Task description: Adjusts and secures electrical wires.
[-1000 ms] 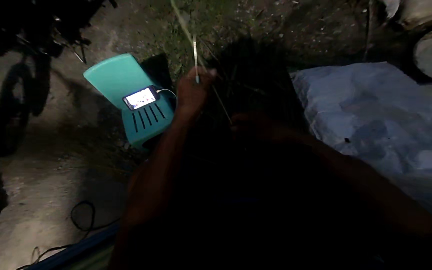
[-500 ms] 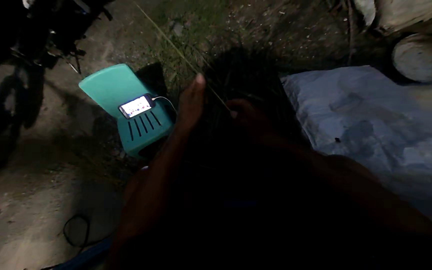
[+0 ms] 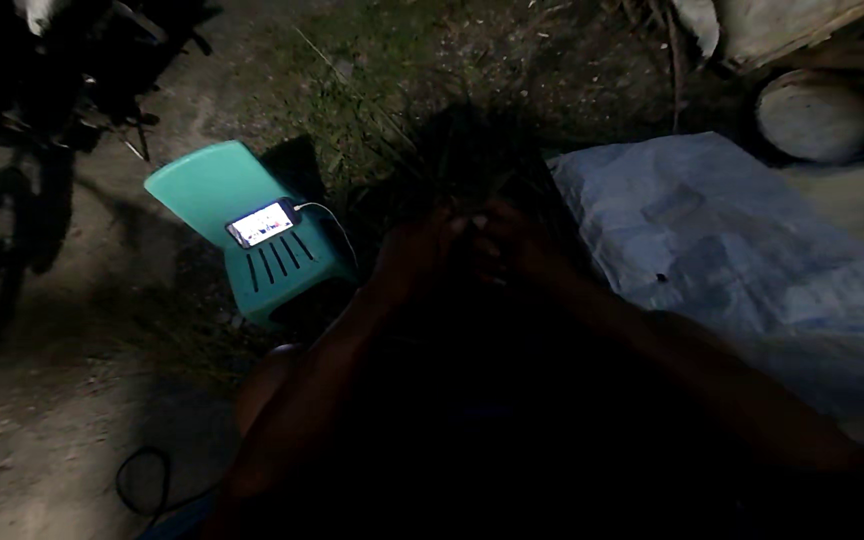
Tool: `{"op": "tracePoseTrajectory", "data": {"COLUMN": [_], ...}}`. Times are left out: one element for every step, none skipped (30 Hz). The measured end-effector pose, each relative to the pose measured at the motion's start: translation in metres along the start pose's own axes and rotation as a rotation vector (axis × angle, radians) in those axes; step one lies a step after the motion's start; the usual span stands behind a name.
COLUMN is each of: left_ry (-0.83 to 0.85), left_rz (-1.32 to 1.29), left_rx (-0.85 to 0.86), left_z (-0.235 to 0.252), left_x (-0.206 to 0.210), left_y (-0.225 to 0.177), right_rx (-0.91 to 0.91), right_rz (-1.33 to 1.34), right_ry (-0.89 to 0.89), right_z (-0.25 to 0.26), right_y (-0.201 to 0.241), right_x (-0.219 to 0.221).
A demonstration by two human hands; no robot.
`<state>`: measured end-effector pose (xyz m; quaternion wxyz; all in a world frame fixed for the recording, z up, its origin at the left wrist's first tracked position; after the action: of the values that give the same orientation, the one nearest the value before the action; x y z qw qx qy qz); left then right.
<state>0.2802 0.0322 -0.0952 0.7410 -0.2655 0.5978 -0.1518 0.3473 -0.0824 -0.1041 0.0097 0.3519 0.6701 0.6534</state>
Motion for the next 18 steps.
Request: {"op": "tracePoseTrajectory", "data": {"left_ry": [-0.013, -0.040, -0.066, -0.072, -0.057, -0.067, -0.105, -0.138, -0.171, -0.205, -0.229, -0.248, -0.258, -0.265, -0.269, -0.272, -0.277, -0.292], "left_rz": [-0.016, -0.034, -0.042, -0.042, -0.034, -0.016, -0.020, -0.055, -0.114, -0.170, -0.217, -0.261, -0.302, -0.333, -0.348, -0.350, -0.342, -0.341], "left_rx": [-0.003, -0.005, -0.005, -0.010, -0.026, -0.024, -0.019, -0.041, -0.072, -0.085, -0.093, -0.095, -0.097, -0.093, -0.081, -0.072, -0.069, -0.081], "left_z": [0.000, 0.001, 0.002, 0.003, 0.004, 0.004, 0.005, 0.006, 0.008, 0.011, 0.012, 0.013, 0.013, 0.013, 0.013, 0.014, 0.014, 0.015], "left_x": [-0.001, -0.002, -0.003, -0.002, -0.002, -0.003, -0.007, -0.012, -0.016, -0.021, -0.024, -0.025, -0.026, -0.026, -0.027, -0.027, -0.029, -0.030], "left_y": [0.003, 0.007, 0.009, 0.007, 0.003, 0.000, 0.000, 0.006, 0.014, 0.020, 0.023, 0.023, 0.022, 0.023, 0.024, 0.026, 0.027, 0.031], "right_rx": [0.017, 0.029, 0.033, 0.029, 0.021, 0.016, 0.011, 0.009, 0.002, -0.006, -0.011, -0.014, -0.014, -0.013, -0.010, -0.005, -0.001, 0.004], "right_rz": [-0.021, -0.030, -0.039, -0.043, -0.035, -0.028, -0.024, -0.027, -0.032, -0.041, -0.043, -0.046, -0.047, -0.043, -0.040, -0.042, -0.047, -0.061], "right_ry": [-0.010, -0.019, -0.023, -0.019, -0.006, 0.014, 0.029, 0.043, 0.058, 0.072, 0.080, 0.083, 0.087, 0.092, 0.092, 0.093, 0.094, 0.098], "right_z": [-0.002, -0.003, -0.003, -0.002, -0.002, -0.002, -0.004, -0.007, -0.008, -0.009, -0.009, -0.009, -0.009, -0.009, -0.009, -0.008, -0.008, -0.008], "right_y": [0.001, 0.002, 0.001, 0.002, 0.002, 0.002, 0.003, 0.004, 0.004, 0.006, 0.007, 0.008, 0.009, 0.009, 0.009, 0.009, 0.009, 0.010], "right_x": [0.000, -0.002, -0.004, -0.005, -0.006, -0.006, -0.006, -0.006, -0.005, -0.005, -0.005, -0.006, -0.006, -0.006, -0.006, -0.006, -0.007, -0.006]}}
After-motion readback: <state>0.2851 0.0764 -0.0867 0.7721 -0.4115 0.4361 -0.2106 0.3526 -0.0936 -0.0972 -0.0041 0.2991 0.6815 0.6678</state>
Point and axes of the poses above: each hand's wrist, its own z-axis towards the middle knuckle, its own x-axis out of the palm, y = z × x, the point moved 6 cm from there along z, towards the middle knuckle, and after that the axes turned 1 degree about -z, right-handed, at the moved point
